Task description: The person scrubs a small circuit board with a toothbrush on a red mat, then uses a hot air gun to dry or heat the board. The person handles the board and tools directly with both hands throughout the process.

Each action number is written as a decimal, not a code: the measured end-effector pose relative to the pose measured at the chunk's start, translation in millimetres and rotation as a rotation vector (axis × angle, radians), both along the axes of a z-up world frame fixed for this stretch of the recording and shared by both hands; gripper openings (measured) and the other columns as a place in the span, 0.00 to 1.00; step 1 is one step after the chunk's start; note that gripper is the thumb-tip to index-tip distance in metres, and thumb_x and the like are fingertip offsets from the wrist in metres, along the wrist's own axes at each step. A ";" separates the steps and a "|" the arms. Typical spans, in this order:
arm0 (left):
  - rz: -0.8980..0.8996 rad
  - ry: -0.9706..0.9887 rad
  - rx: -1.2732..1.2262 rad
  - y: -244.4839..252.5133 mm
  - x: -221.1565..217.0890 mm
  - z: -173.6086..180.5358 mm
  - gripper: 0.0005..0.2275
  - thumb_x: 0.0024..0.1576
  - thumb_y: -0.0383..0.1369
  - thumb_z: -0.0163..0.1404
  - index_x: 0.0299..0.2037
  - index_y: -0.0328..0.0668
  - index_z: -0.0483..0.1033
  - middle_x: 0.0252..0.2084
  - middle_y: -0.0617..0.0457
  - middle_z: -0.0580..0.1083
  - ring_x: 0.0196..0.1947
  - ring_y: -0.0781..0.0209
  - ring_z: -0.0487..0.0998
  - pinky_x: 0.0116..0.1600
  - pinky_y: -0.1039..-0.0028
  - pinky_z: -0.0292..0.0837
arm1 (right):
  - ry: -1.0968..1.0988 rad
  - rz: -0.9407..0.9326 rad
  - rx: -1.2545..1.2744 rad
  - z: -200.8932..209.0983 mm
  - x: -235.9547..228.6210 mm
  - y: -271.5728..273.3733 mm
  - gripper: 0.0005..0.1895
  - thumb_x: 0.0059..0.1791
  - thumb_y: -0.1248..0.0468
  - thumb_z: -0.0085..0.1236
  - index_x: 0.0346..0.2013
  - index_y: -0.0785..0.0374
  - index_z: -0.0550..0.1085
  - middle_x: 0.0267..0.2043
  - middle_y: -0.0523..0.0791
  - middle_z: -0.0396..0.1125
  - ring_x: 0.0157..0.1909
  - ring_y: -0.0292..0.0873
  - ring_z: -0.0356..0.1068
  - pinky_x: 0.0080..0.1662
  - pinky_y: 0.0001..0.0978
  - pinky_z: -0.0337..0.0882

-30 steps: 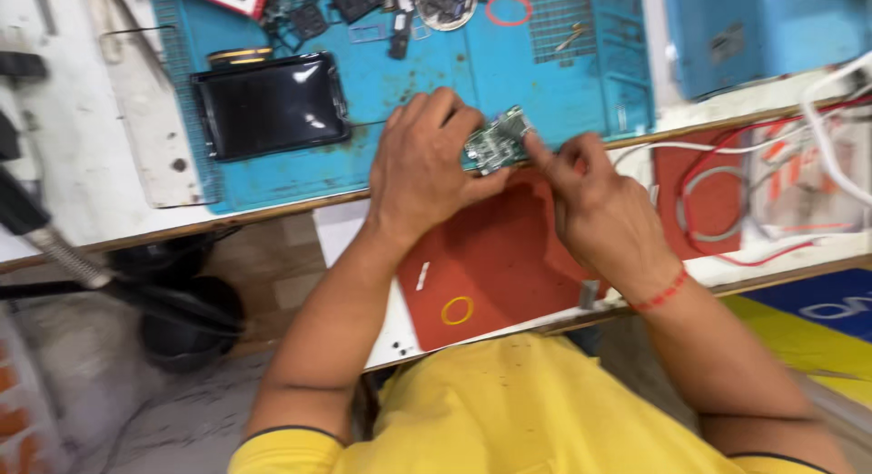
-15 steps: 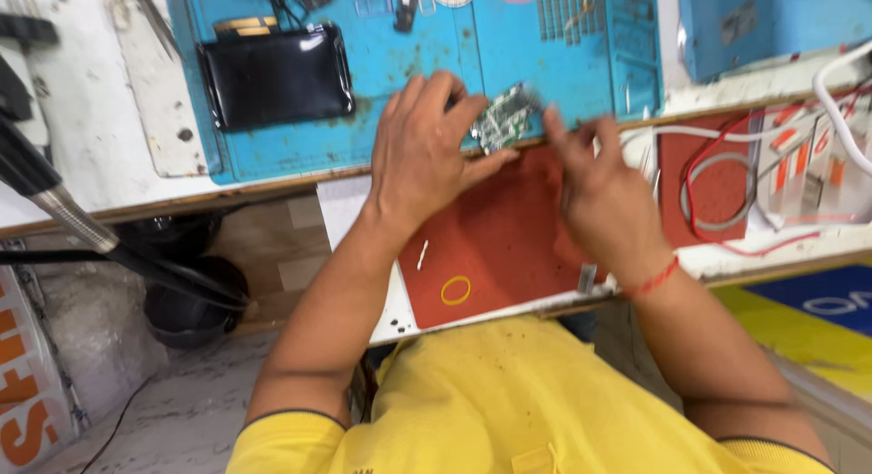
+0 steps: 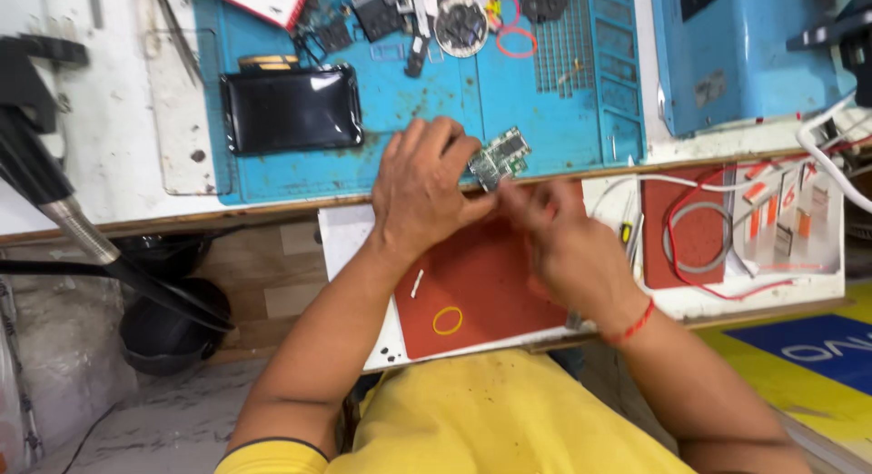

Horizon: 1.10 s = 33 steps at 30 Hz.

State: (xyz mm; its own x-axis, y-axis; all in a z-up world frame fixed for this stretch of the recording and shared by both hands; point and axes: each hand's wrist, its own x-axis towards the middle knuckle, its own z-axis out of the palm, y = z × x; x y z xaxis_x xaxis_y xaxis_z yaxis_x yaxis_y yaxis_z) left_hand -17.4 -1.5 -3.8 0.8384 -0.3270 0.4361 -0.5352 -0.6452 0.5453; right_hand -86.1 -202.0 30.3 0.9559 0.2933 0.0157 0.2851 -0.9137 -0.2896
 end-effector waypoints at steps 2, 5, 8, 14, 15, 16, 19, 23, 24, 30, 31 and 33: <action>-0.002 -0.001 0.001 0.9 0.1 -0.8 0.22 0.40 0.44 0.69 0.42 0.43 0.80 0.42 0.53 0.71 0.44 0.53 0.72 0.48 0.62 0.68 | -0.008 0.000 0.000 0.7 0.1 2.7 0.30 0.47 0.71 0.52 0.65 0.51 0.71 0.44 0.48 0.65 0.27 0.54 0.70 0.26 0.46 0.70; -0.002 0.020 -0.011 1.6 0.3 -1.2 0.21 0.41 0.44 0.70 0.41 0.44 0.80 0.43 0.53 0.72 0.45 0.52 0.72 0.48 0.61 0.68 | -0.046 -0.058 -0.032 5.8 10.2 -1.4 0.28 0.50 0.69 0.52 0.65 0.50 0.72 0.45 0.49 0.65 0.27 0.55 0.70 0.27 0.47 0.70; 0.001 0.066 -0.003 3.9 2.3 4.9 0.21 0.39 0.42 0.70 0.40 0.45 0.81 0.42 0.53 0.72 0.45 0.52 0.73 0.48 0.61 0.68 | -0.003 -0.001 -0.012 12.3 6.6 7.1 0.26 0.49 0.67 0.53 0.63 0.49 0.72 0.45 0.49 0.65 0.25 0.55 0.70 0.25 0.47 0.70; 0.026 0.121 -0.034 4.3 4.6 5.5 0.24 0.38 0.43 0.71 0.41 0.42 0.79 0.43 0.50 0.71 0.45 0.49 0.72 0.50 0.59 0.68 | 0.003 0.031 -0.084 12.4 15.2 1.4 0.29 0.48 0.69 0.51 0.65 0.48 0.69 0.46 0.48 0.65 0.25 0.54 0.70 0.26 0.47 0.71; 0.028 0.118 -0.043 4.1 5.2 5.4 0.24 0.38 0.42 0.71 0.42 0.42 0.78 0.43 0.50 0.71 0.46 0.49 0.72 0.51 0.59 0.68 | 0.008 0.021 -0.081 12.6 17.6 -0.1 0.29 0.49 0.68 0.51 0.65 0.48 0.69 0.46 0.48 0.65 0.24 0.54 0.70 0.26 0.47 0.71; 0.024 0.122 -0.058 3.4 2.4 4.1 0.23 0.39 0.42 0.71 0.42 0.42 0.78 0.43 0.50 0.71 0.47 0.49 0.73 0.51 0.60 0.69 | 0.022 0.005 -0.082 12.6 15.7 -1.6 0.28 0.49 0.67 0.51 0.65 0.48 0.69 0.46 0.48 0.65 0.24 0.54 0.70 0.26 0.48 0.71; 0.004 0.133 -0.034 4.9 3.8 2.5 0.24 0.38 0.43 0.71 0.41 0.42 0.78 0.42 0.50 0.71 0.45 0.49 0.72 0.50 0.59 0.68 | -0.003 0.002 -0.095 13.9 20.8 -2.5 0.28 0.49 0.68 0.51 0.66 0.51 0.69 0.47 0.50 0.64 0.23 0.54 0.69 0.27 0.47 0.71; -0.002 0.132 -0.033 5.7 -0.1 0.0 0.24 0.39 0.43 0.71 0.43 0.42 0.78 0.43 0.51 0.71 0.46 0.49 0.73 0.51 0.60 0.69 | 0.081 -0.009 -0.118 18.7 11.4 3.6 0.29 0.49 0.69 0.49 0.66 0.46 0.70 0.46 0.47 0.65 0.24 0.55 0.70 0.27 0.48 0.71; -0.005 0.130 -0.040 6.2 2.7 -1.3 0.25 0.39 0.43 0.71 0.43 0.42 0.77 0.43 0.51 0.71 0.46 0.49 0.72 0.51 0.59 0.68 | 0.047 -0.024 -0.109 19.6 20.0 -0.2 0.29 0.50 0.69 0.49 0.67 0.47 0.70 0.47 0.48 0.65 0.25 0.56 0.70 0.28 0.48 0.71; -0.002 0.115 -0.042 7.2 3.7 -0.7 0.26 0.39 0.45 0.71 0.44 0.42 0.77 0.42 0.50 0.71 0.45 0.49 0.72 0.50 0.59 0.68 | 0.025 -0.010 -0.151 24.5 26.7 2.8 0.28 0.50 0.69 0.48 0.65 0.49 0.72 0.46 0.48 0.66 0.25 0.56 0.70 0.28 0.48 0.71; -0.005 0.118 -0.045 6.8 4.2 -1.4 0.27 0.40 0.47 0.71 0.44 0.42 0.77 0.42 0.50 0.71 0.45 0.48 0.72 0.50 0.58 0.68 | -0.010 -0.019 -0.164 25.0 31.3 0.4 0.26 0.52 0.69 0.49 0.65 0.50 0.72 0.46 0.48 0.66 0.26 0.56 0.70 0.29 0.47 0.71; -0.001 0.109 -0.047 6.7 6.9 2.4 0.27 0.39 0.46 0.71 0.45 0.42 0.77 0.43 0.50 0.71 0.45 0.49 0.72 0.50 0.59 0.68 | 0.056 -0.019 -0.194 28.6 29.1 4.0 0.26 0.50 0.68 0.49 0.63 0.48 0.73 0.44 0.48 0.66 0.24 0.55 0.70 0.28 0.49 0.71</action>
